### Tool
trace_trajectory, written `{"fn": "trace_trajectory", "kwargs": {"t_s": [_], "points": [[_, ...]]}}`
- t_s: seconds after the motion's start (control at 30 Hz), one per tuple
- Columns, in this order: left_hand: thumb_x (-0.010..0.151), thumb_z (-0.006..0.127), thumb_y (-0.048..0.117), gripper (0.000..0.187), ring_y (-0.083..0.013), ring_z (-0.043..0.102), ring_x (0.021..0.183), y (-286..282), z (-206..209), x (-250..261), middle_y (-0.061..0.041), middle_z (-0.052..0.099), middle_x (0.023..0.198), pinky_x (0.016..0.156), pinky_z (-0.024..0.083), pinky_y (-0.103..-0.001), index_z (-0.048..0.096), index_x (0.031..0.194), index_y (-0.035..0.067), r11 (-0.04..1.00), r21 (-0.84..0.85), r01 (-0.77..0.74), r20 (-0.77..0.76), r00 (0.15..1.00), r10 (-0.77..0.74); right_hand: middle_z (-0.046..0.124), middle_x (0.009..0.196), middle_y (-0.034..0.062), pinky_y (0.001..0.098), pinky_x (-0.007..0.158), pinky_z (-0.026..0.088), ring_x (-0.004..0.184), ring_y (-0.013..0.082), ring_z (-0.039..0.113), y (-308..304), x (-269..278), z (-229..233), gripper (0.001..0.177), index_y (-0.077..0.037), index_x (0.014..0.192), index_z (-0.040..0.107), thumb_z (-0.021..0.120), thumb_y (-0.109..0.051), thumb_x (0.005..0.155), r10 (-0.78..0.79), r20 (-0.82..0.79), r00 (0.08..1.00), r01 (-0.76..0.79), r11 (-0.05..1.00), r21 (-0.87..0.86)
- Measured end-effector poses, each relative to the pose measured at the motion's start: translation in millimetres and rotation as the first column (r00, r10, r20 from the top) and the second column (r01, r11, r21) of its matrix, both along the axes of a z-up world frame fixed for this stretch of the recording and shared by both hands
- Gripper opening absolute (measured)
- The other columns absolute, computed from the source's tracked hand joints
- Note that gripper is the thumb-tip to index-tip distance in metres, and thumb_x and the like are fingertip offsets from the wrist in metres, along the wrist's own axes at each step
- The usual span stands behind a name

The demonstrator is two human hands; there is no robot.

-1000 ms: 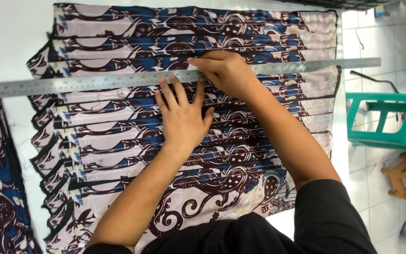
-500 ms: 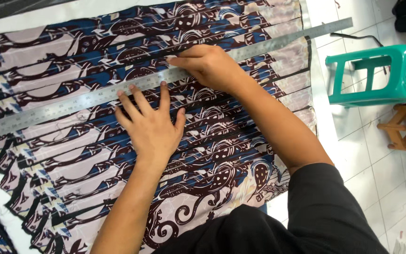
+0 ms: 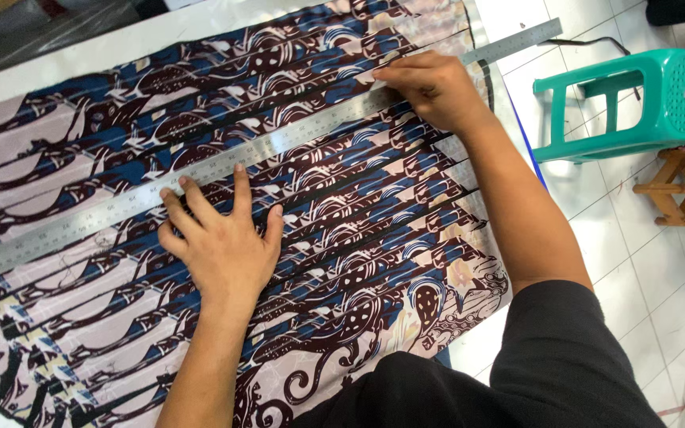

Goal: The person uses a metal ruler and white chalk to mark straight lines across a stack of patterned fabric pieces on a white table. After marking, the person folds the fabric stack and moves it to the side.

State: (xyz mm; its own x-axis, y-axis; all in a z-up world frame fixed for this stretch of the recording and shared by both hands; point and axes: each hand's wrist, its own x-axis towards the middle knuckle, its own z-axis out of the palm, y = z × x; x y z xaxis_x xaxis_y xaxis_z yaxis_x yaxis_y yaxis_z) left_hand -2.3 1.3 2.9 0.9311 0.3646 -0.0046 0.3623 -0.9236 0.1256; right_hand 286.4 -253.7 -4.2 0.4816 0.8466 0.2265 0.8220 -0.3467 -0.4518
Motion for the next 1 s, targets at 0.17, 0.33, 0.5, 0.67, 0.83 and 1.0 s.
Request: {"fn": "trace_trajectory", "kwargs": {"t_s": [0.17, 0.33, 0.5, 0.67, 0.83, 1.0], "points": [[0.099, 0.056, 0.059, 0.064, -0.0559, 0.036, 0.138, -0.8, -0.7, 0.4, -0.037, 0.041, 0.151, 0.103, 0.032, -0.064, 0.057, 0.154, 0.026, 1.000, 0.016, -0.007, -0.009, 1.000, 0.007, 0.076, 0.117, 0.0136, 0.0345, 0.092, 0.060, 0.106, 0.0268, 0.073, -41.0, 24.8, -1.2, 0.044, -0.010, 0.126, 0.077, 0.068, 0.015, 0.092, -0.046, -0.063, 0.997, 0.050, 0.997, 0.055], [0.099, 0.055, 0.060, 0.064, -0.0553, 0.037, 0.137, -1.5, -0.3, 0.4, -0.036, 0.041, 0.150, 0.102, 0.032, -0.065, 0.058, 0.153, 0.025, 0.999, 0.032, -0.009, -0.027, 1.000, 0.010, 0.076, 0.117, 0.0153, 0.0325, 0.092, 0.060, 0.103, 0.0260, 0.074, -70.0, 42.0, -3.5, 0.038, -0.007, 0.125, 0.077, 0.068, 0.016, 0.097, -0.097, -0.099, 0.990, 0.109, 0.986, 0.126], [0.101, 0.054, 0.060, 0.065, -0.0555, 0.037, 0.138, -2.0, -2.2, -0.5, -0.038, 0.043, 0.150, 0.102, 0.032, -0.065, 0.058, 0.154, 0.024, 0.998, 0.063, 0.004, -0.008, 1.000, -0.003, 0.075, 0.119, 0.0168, 0.0300, 0.092, 0.059, 0.103, 0.0235, 0.074, -98.1, 56.8, -13.2, 0.030, -0.004, 0.119, 0.077, 0.070, 0.017, 0.099, -0.157, -0.118, 0.981, 0.175, 0.972, 0.160], [0.101, 0.054, 0.060, 0.063, -0.0563, 0.039, 0.137, -2.5, -2.9, -1.3, -0.038, 0.043, 0.149, 0.101, 0.033, -0.064, 0.058, 0.154, 0.024, 0.997, 0.072, 0.011, 0.010, 1.000, -0.012, 0.076, 0.108, 0.0141, 0.0284, 0.088, 0.057, 0.093, 0.0188, 0.071, -135.2, 76.4, -31.2, 0.035, 0.000, 0.122, 0.078, 0.062, 0.021, 0.098, -0.275, -0.150, 0.950, 0.299, 0.939, 0.172], [0.099, 0.055, 0.060, 0.065, -0.0569, 0.039, 0.137, -2.4, -3.4, -0.2, -0.038, 0.043, 0.148, 0.102, 0.033, -0.066, 0.058, 0.153, 0.024, 0.997, 0.071, 0.006, 0.002, 1.000, -0.006, 0.073, 0.112, 0.0118, 0.0283, 0.090, 0.057, 0.098, 0.0158, 0.069, -163.4, 80.8, -35.3, 0.035, 0.002, 0.132, 0.071, 0.067, 0.016, 0.101, -0.452, -0.167, 0.876, 0.481, 0.801, 0.356], [0.102, 0.057, 0.057, 0.065, -0.0586, 0.038, 0.137, -2.0, -2.6, 0.6, -0.038, 0.042, 0.149, 0.105, 0.033, -0.068, 0.057, 0.154, 0.020, 0.999, 0.039, 0.028, 0.032, 0.999, -0.029, 0.070, 0.098, 0.0103, 0.0260, 0.082, 0.055, 0.088, 0.0113, 0.066, -117.2, 16.6, -19.9, 0.012, 0.001, 0.120, 0.070, 0.072, 0.005, 0.109, -0.617, -0.258, 0.744, 0.665, 0.641, 0.384]]}}
